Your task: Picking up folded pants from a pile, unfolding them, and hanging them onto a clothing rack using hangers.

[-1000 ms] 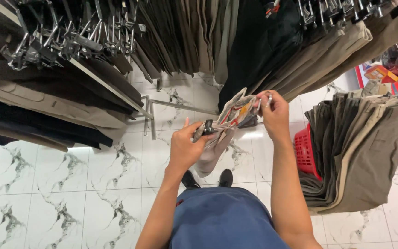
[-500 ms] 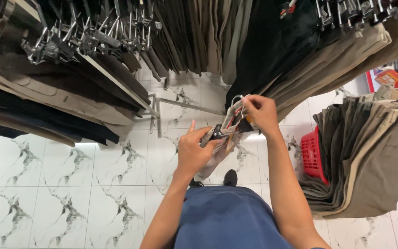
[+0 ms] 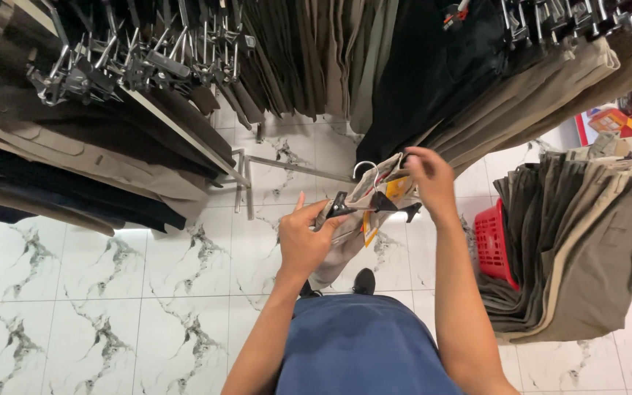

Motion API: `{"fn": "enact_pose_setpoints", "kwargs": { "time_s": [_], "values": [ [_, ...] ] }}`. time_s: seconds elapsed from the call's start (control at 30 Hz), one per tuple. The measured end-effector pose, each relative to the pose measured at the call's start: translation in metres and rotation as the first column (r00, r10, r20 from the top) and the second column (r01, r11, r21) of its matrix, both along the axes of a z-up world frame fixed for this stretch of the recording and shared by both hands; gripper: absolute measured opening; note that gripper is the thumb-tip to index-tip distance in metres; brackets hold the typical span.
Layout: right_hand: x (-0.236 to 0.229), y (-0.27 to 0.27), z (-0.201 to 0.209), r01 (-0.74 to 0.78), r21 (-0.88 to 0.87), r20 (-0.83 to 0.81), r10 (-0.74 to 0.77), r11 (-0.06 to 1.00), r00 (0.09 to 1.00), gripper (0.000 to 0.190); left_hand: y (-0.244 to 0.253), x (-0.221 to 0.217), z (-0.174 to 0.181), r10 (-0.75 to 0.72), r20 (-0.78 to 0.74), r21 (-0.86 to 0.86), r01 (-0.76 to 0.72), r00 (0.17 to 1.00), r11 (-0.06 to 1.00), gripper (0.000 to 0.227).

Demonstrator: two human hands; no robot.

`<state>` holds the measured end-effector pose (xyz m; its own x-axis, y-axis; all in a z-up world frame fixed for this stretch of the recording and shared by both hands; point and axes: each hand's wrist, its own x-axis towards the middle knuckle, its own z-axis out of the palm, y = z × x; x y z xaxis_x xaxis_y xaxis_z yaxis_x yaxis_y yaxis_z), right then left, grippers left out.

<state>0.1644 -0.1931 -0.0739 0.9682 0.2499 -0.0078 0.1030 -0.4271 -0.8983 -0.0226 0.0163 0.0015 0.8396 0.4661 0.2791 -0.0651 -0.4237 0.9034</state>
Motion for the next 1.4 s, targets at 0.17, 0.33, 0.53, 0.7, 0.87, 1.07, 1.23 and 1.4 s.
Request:
{"fn": "enact_pose_setpoints", "kwargs": {
  "time_s": [0.17,0.33,0.53,0.7,0.87,1.07,1.23,1.4],
  "values": [
    [-0.018,-0.048,-0.061,0.190,0.278,-0.254,-0.119,0.942,0.960,0.049,0.003,0.003,0.009,0.013,0.016,-0.011,-0.013,1.000,1.000,0.034],
    [-0.037,-0.055,-0.102,0.020,0.720,-0.412,0.405,0.693,0.816,0.092,0.006,0.010,0.000,0.006,0.046,0.025,-0.007,0.999,1.000,0.034],
    [-0.015,-0.059,-0.165,0.174,0.797,-0.378,0.253,0.578,0.890,0.047,0.007,0.011,0.015,0.005,0.068,0.027,-0.007,0.998,1.000,0.034],
    [-0.026,-0.052,-0.125,0.097,0.904,-0.295,0.443,0.416,0.846,0.071,0.013,0.012,0.004,0.043,0.073,0.008,-0.043,0.996,0.999,0.033],
    [-0.023,-0.046,-0.140,0.131,0.850,-0.325,0.311,0.511,0.893,0.052,0.013,0.012,0.009,0.033,0.074,0.004,-0.033,0.997,0.999,0.033],
    [-0.021,-0.067,-0.170,0.160,0.922,-0.298,0.382,0.353,0.875,0.032,0.011,0.013,0.010,0.031,0.075,0.014,-0.032,0.997,0.999,0.031],
    [-0.023,-0.077,-0.182,0.130,0.884,-0.304,0.341,0.448,0.890,0.072,0.013,0.016,0.005,0.026,0.076,-0.003,-0.026,0.997,1.000,0.030],
    [-0.016,-0.084,-0.210,0.168,0.859,-0.334,0.280,0.483,0.900,0.052,0.006,0.015,0.013,0.002,0.083,0.005,-0.002,0.997,1.000,0.030]
  ]
}}
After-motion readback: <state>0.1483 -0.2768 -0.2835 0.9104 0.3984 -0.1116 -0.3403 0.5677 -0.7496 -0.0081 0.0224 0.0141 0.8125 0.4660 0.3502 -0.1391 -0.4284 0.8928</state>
